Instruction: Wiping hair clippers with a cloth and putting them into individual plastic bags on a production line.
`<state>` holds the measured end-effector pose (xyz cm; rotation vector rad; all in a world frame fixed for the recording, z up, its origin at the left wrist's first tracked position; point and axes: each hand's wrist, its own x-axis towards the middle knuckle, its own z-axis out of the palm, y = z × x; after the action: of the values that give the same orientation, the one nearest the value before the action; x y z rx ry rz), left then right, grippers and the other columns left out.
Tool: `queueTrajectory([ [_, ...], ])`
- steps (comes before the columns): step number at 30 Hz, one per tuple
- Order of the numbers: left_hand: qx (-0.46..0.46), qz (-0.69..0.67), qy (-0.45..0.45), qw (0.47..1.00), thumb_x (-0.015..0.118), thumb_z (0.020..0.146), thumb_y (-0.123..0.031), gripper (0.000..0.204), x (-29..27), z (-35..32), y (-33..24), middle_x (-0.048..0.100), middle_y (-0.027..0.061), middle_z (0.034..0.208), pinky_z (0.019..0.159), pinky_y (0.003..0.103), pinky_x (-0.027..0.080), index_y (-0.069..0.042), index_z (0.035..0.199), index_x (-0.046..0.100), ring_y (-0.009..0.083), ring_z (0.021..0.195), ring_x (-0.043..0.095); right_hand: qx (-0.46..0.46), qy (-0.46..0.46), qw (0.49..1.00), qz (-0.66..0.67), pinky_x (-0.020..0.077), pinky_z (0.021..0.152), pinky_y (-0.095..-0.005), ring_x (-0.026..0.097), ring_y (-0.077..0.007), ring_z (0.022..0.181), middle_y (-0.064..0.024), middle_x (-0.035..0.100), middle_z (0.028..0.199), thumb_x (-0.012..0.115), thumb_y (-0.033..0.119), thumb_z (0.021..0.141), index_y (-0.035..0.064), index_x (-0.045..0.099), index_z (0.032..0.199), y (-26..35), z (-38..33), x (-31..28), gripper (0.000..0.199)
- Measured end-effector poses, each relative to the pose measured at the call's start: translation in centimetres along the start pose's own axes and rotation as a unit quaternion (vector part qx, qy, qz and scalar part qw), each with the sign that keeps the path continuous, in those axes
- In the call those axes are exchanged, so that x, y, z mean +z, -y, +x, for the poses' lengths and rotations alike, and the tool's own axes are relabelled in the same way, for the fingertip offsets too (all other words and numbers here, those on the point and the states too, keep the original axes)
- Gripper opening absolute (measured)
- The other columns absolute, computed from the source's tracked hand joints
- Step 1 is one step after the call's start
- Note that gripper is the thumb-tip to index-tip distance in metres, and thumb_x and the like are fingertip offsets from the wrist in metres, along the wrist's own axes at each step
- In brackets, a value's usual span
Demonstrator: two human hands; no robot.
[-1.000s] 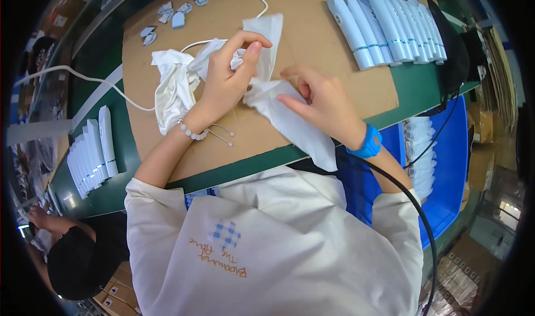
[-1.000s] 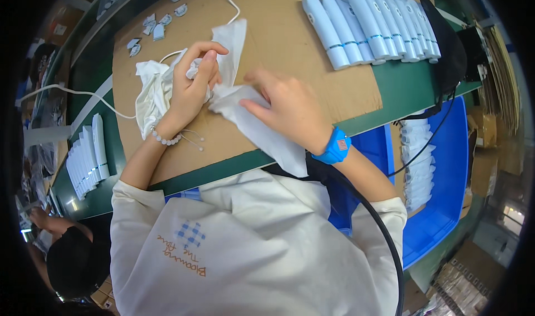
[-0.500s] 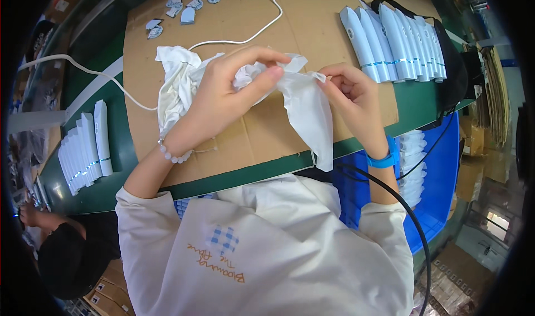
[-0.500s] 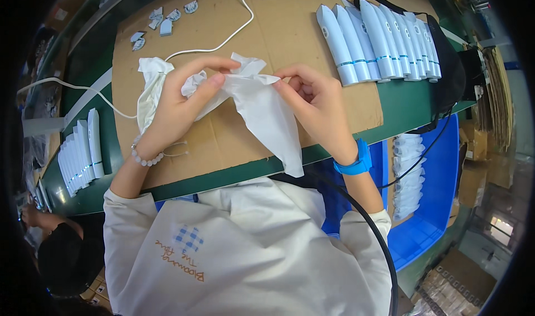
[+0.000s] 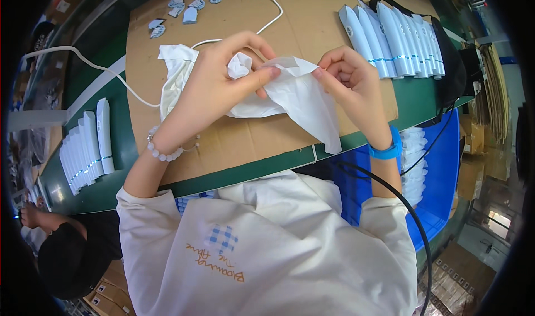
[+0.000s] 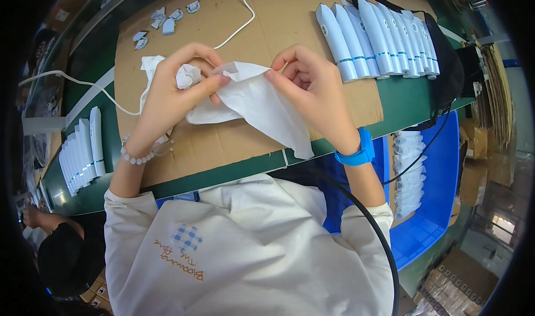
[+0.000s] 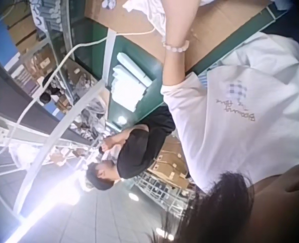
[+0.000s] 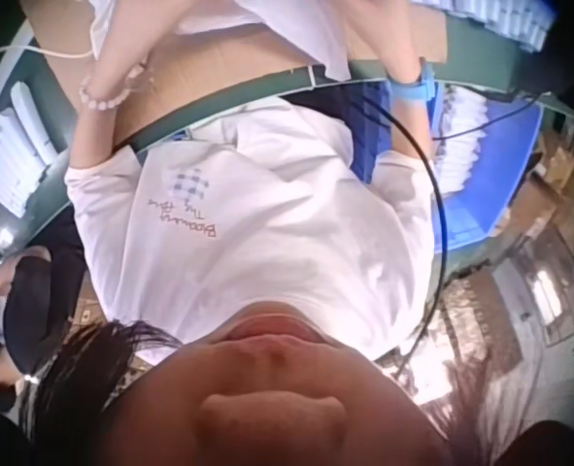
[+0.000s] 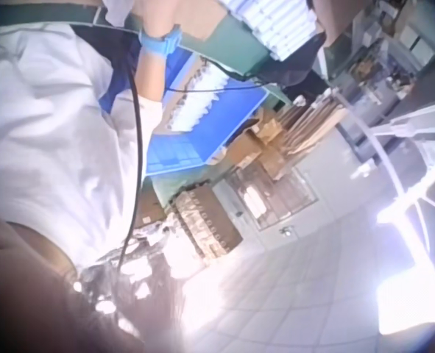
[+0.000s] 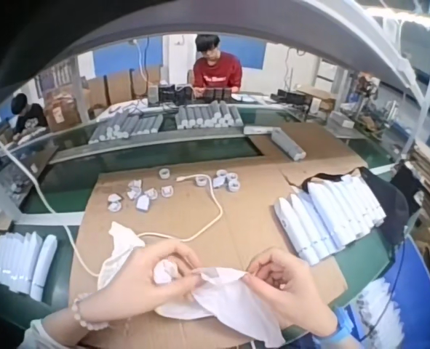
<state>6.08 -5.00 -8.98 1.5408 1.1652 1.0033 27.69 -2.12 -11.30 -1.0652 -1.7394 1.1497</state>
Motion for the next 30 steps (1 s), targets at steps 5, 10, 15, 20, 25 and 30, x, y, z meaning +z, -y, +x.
queueTrajectory([
  [5,-0.023,-0.031,0.002,0.999,0.067,0.076,-0.008,0.018,-0.5,0.0,-0.3,0.061,0.0024,0.071,0.054,0.019,0.041,-0.001,0.07,0.051,0.0086,0.063,0.06,0.02,0.007,1.0,0.003,0.0377,0.047,-0.0165,0.05,-0.0031,0.053,-0.0012,0.056,0.06,0.06,0.007,0.083,-0.0004,0.054,0.084,0.8,0.1,-0.1,0.01],
  [10,0.053,0.061,0.041,0.996,0.071,0.07,-0.006,0.012,-0.3,-0.1,-0.4,0.063,0.0035,0.076,0.066,0.023,0.045,0.0,0.076,0.062,0.0092,0.072,0.055,0.015,-0.019,0.999,0.023,0.0424,0.05,-0.0192,0.054,-0.0074,0.053,-0.0048,0.061,0.063,0.058,0.008,0.085,-0.001,0.055,0.086,0.7,0.4,0.4,0.01],
  [15,0.077,0.072,-0.03,0.994,0.07,0.07,-0.005,0.014,-0.5,-0.2,-0.7,0.065,0.0047,0.081,0.068,0.024,0.046,-0.001,0.083,0.065,0.0102,0.07,0.055,-0.088,-0.141,0.983,-0.081,0.0455,0.06,-0.0253,0.058,-0.0156,0.067,-0.0081,0.063,0.084,0.054,0.011,0.088,0.0004,0.055,0.097,0.4,1.2,0.0,0.014],
  [20,0.086,0.098,-0.085,0.988,0.071,0.069,-0.003,0.016,-0.2,-0.2,-0.6,0.065,0.0048,0.084,0.068,0.023,0.046,-0.001,0.084,0.065,0.0115,0.072,0.056,-0.119,-0.288,0.834,-0.456,0.0438,0.075,-0.037,0.051,-0.0304,0.091,-0.0167,0.052,0.097,0.061,0.014,0.081,0.0006,0.057,0.1,-2.6,1.3,-1.9,0.023],
  [25,0.177,0.204,-0.26,0.927,0.07,0.069,0.0,0.019,-1.0,0.3,-1.0,0.064,0.0067,0.086,0.065,0.025,0.048,-0.003,0.086,0.063,0.0136,0.073,0.058,-0.031,-0.249,0.777,-0.577,0.0428,0.075,-0.0384,0.048,-0.032,0.09,-0.0151,0.049,0.096,0.062,0.009,0.076,0.0028,0.056,0.1,-4.5,-0.2,-1.4,0.025],
  [30,0.306,0.354,-0.245,0.849,0.066,0.065,0.003,0.023,-0.7,-0.5,-0.9,0.062,0.0071,0.086,0.06,0.028,0.049,-0.002,0.088,0.062,0.0186,0.07,0.061,-0.085,-0.245,0.836,-0.484,0.0436,0.075,-0.0397,0.05,-0.0325,0.088,-0.017,0.047,0.099,0.063,0.006,0.075,0.0034,0.052,0.095,-5.6,-0.5,-0.9,0.023],
])
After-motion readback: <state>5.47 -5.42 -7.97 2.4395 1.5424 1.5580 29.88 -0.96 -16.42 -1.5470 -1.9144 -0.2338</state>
